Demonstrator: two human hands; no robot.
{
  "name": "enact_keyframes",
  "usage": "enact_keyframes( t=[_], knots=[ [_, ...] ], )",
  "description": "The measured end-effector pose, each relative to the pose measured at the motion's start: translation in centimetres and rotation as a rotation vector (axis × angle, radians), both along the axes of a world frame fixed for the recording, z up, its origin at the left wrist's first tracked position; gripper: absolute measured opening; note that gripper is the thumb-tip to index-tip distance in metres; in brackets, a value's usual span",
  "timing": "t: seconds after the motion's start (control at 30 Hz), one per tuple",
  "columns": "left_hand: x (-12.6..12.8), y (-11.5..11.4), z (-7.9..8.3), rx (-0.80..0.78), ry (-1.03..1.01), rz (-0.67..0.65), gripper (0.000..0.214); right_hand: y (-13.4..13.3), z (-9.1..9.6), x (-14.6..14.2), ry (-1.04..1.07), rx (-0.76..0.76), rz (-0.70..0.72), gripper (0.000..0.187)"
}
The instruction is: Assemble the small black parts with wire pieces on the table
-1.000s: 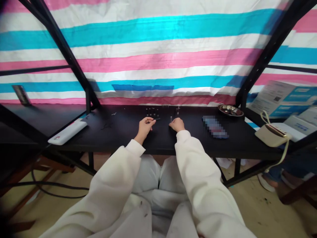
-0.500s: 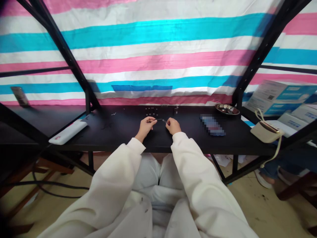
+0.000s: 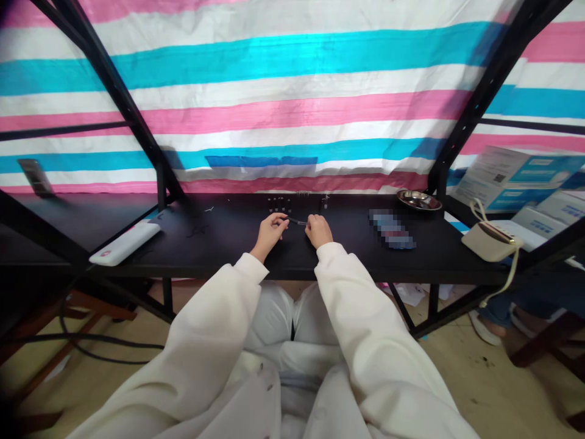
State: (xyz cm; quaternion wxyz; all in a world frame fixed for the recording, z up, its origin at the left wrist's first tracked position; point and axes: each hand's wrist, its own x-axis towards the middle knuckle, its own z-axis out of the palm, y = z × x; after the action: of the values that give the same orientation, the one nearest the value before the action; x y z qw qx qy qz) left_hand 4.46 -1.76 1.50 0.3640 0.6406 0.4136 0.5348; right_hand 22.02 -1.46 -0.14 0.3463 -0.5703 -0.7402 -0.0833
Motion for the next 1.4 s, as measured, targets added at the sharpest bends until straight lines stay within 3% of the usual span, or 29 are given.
enact_keyframes(
  t=[0.43,0.67,0.87,1.4],
  knots=[
    [0.1,-0.1,0.0,0.043,0.052,0.040,0.024,-0.4,0.4,-0.3,-0.048,-0.036,-0.077,0.010],
    [0.2,0.0,-0.4,0.008,0.083,-0.084,0.026,-0.7,0.5,-0.6,-0.089,-0.004,0.067,0.010],
    [0.1,0.3,-0.7,0.003,0.090,-0.118,0.027,-0.7,0.4,-0.4,-0.103,0.001,0.098,0.010],
    [0.0,0.4,-1.0,0.028,0.106,-0.116,0.027,-1.0,0.3,-1.1,-0.254,0.035,0.032,0.010]
  ],
)
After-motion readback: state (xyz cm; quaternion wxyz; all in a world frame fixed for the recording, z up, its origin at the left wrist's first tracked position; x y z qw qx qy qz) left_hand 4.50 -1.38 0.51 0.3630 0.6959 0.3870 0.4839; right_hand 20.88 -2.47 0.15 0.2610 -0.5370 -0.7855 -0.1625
